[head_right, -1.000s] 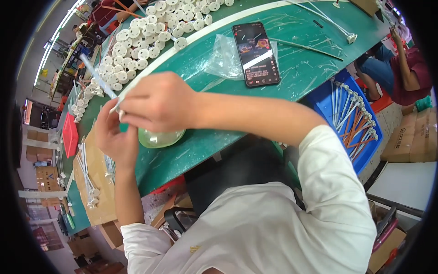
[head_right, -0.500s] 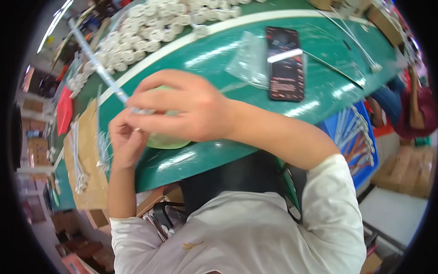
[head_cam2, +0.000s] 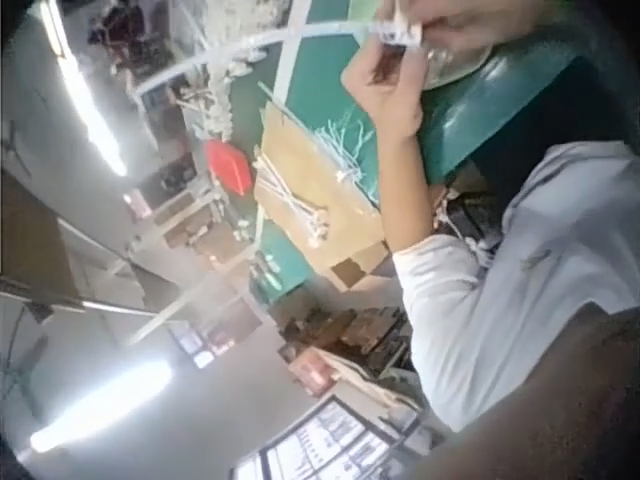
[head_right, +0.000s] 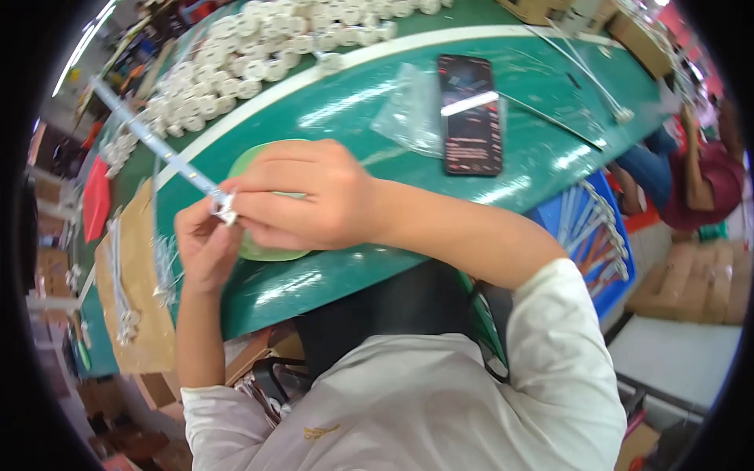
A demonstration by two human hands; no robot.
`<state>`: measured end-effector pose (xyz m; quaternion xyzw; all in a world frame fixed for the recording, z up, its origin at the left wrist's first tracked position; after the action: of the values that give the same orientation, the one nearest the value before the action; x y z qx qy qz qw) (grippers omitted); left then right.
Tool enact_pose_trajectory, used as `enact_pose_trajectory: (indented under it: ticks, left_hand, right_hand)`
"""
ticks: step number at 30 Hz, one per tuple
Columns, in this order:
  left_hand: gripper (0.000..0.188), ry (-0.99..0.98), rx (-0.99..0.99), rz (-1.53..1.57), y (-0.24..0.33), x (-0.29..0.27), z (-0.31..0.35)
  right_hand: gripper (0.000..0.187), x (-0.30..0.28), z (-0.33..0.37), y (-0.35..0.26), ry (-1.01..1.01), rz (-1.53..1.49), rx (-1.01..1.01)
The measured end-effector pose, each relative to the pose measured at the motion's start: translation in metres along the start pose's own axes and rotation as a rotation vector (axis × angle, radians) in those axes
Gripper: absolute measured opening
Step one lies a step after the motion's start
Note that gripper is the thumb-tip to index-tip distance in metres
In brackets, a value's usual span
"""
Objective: Assembling LED light strips by attaching plastic circular bases and connecting wires.
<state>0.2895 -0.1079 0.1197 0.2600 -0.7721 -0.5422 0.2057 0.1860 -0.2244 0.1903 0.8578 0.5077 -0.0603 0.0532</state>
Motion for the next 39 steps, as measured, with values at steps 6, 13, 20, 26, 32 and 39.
enact_pose_trajectory:
  ticks: [6, 13, 20, 26, 32, 39]
  left_hand:
    - [0.047, 0.005, 0.011, -0.023, -0.011, -0.004, -0.005]
    - [0.046, -0.059, -0.030, 0.151, -0.010, 0.002, -0.008]
    - [0.045, 0.051, 0.059, -0.044, -0.007, -0.006, -0.008]
    - [0.038, 0.293, 0.107, -0.132, -0.002, -0.042, -0.019]
    - [0.035, 0.541, -0.051, -0.375, -0.015, -0.064, -0.016]
    - [0.038, 0.547, -0.117, -0.278, -0.029, -0.037, -0.009]
  right_hand:
    - [0.019, -0.003, 0.008, 0.006, 0.047, 0.082, 0.046]
    - [0.020, -0.002, 0.003, 0.013, -0.045, -0.105, 0.107]
    - [0.022, 0.002, 0.007, 0.016, 0.006, -0.018, 0.144]
    - [0.009, 0.022, -0.012, 0.034, -0.215, 0.151, 0.263]
    - [0.018, 0.074, 0.036, 0.052, -1.124, 0.029, 0.565]
    - [0.022, 0.073, 0.073, 0.057, -1.120, -0.350, 0.609]
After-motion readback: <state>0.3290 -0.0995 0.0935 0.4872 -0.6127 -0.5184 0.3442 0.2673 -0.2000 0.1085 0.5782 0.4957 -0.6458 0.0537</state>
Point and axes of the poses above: each hand's wrist, its own z-axis away from the middle knuckle, its own x-axis out of the palm, y = z × x, the point moved 10 cm from there along -z, towards the middle knuckle, and after that the axes turned 3 degrees about -z, right-handed, at the moved point
